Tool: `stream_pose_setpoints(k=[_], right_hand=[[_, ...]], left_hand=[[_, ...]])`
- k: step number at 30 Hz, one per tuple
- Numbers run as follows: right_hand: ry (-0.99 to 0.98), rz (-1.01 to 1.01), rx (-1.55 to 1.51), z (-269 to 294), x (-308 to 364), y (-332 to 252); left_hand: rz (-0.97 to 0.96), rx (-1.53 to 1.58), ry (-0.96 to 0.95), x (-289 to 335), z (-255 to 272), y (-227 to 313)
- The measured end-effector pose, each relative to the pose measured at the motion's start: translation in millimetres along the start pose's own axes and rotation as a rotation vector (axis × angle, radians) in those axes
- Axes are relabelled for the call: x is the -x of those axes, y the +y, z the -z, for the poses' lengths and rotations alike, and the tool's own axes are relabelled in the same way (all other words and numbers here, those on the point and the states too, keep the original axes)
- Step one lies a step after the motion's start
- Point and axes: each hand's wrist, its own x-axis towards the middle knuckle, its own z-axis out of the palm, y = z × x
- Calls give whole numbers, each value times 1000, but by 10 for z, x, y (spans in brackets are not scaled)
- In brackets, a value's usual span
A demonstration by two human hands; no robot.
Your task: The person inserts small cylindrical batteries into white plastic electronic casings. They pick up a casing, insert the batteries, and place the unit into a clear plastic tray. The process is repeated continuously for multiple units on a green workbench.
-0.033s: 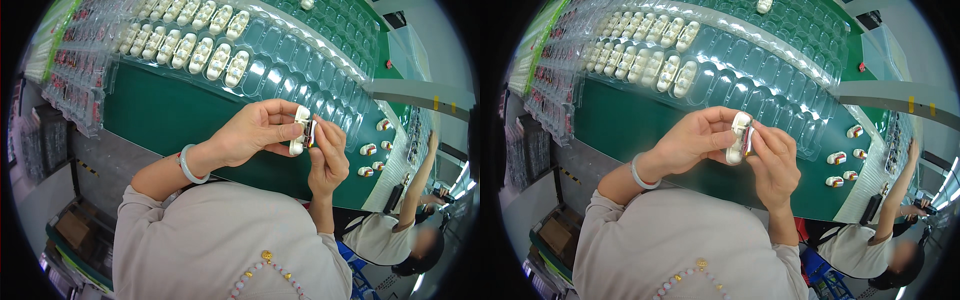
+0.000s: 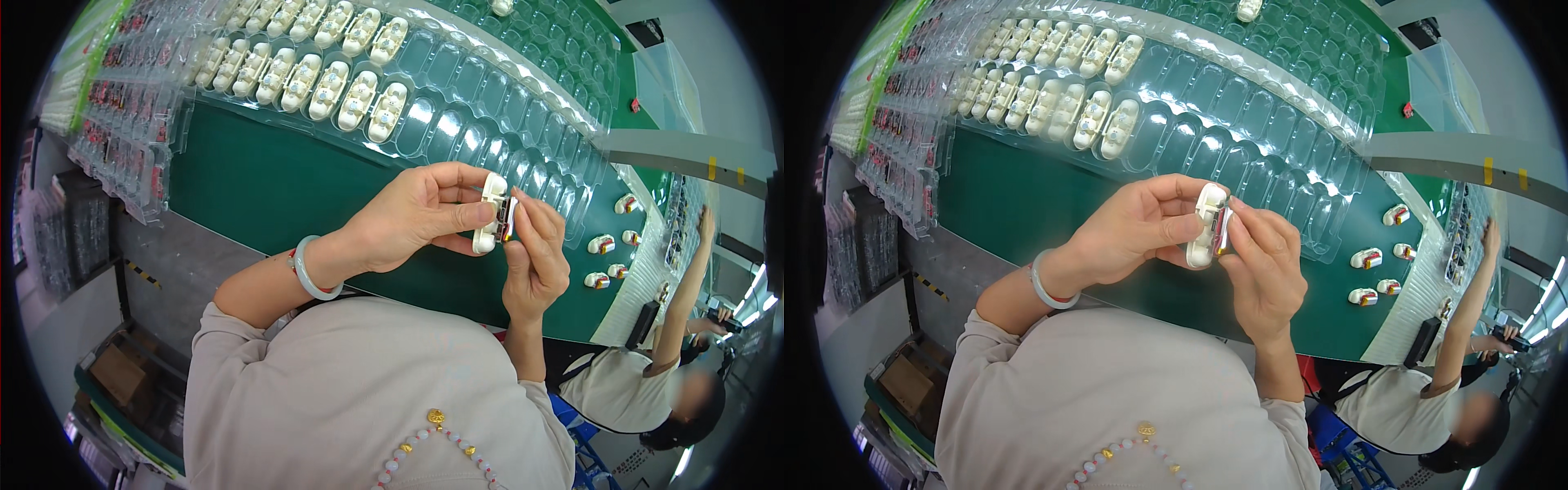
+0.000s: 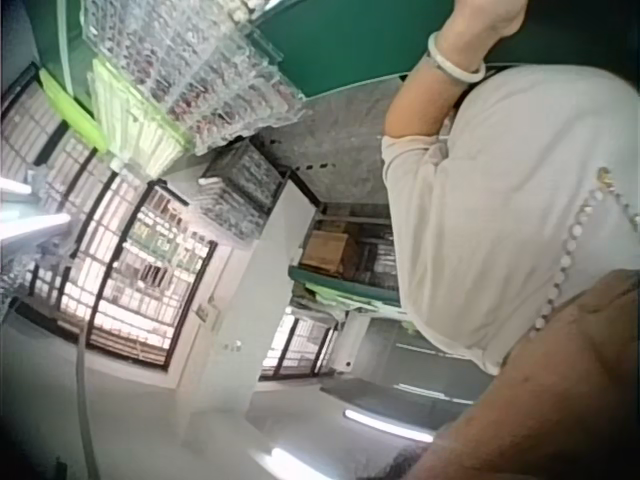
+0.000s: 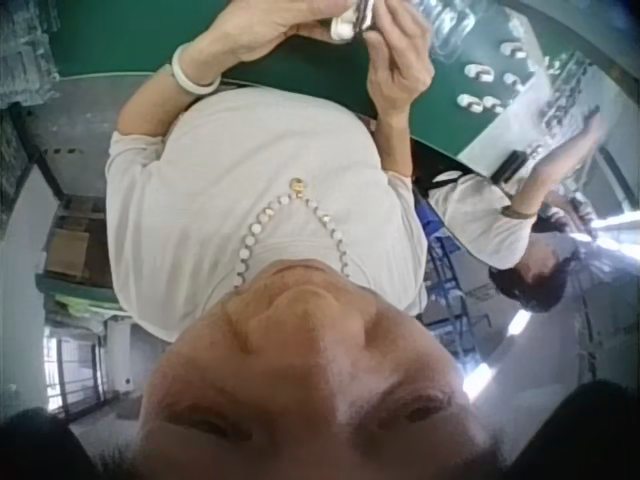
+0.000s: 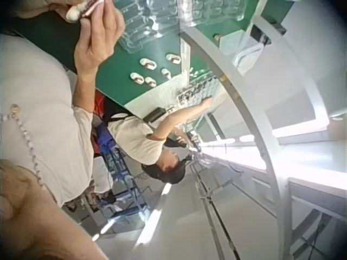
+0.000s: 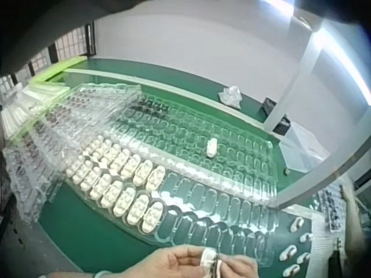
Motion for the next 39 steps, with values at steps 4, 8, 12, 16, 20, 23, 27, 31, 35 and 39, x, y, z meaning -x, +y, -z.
stream_pose_setpoints(k=[4,8,12,16,20,23,27,31,35,39], right_hand=[[6,66,116,-3,-4,-36],[4,161,276,-43,-21,-141],[29,178,329,-39,57,-147],[245,109,-2,-143,98,-104],[-120,179,133,0,22,-109],[-93,250,149,84,134,-36],[41,109,120,253,373,-12],[307,-136,401,937,604,288],[598,-638,477,2027,1079,1120],[538,-756,551,2790,1636,2195]], left_hand=[[-43,-135,-24,24,-20,10],[-365,-255,-18,37,-104,-169],[-362,-472,-1,57,-89,-145],[-298,-625,-2,116,-101,-96],[-447,-682,-17,97,-110,-184],[-250,-621,-88,103,-192,-153],[94,-456,-178,15,-351,-199],[-37,-582,-168,10,-467,-256],[65,-616,-208,-65,-383,-217],[-66,-734,-193,26,-285,-110]])
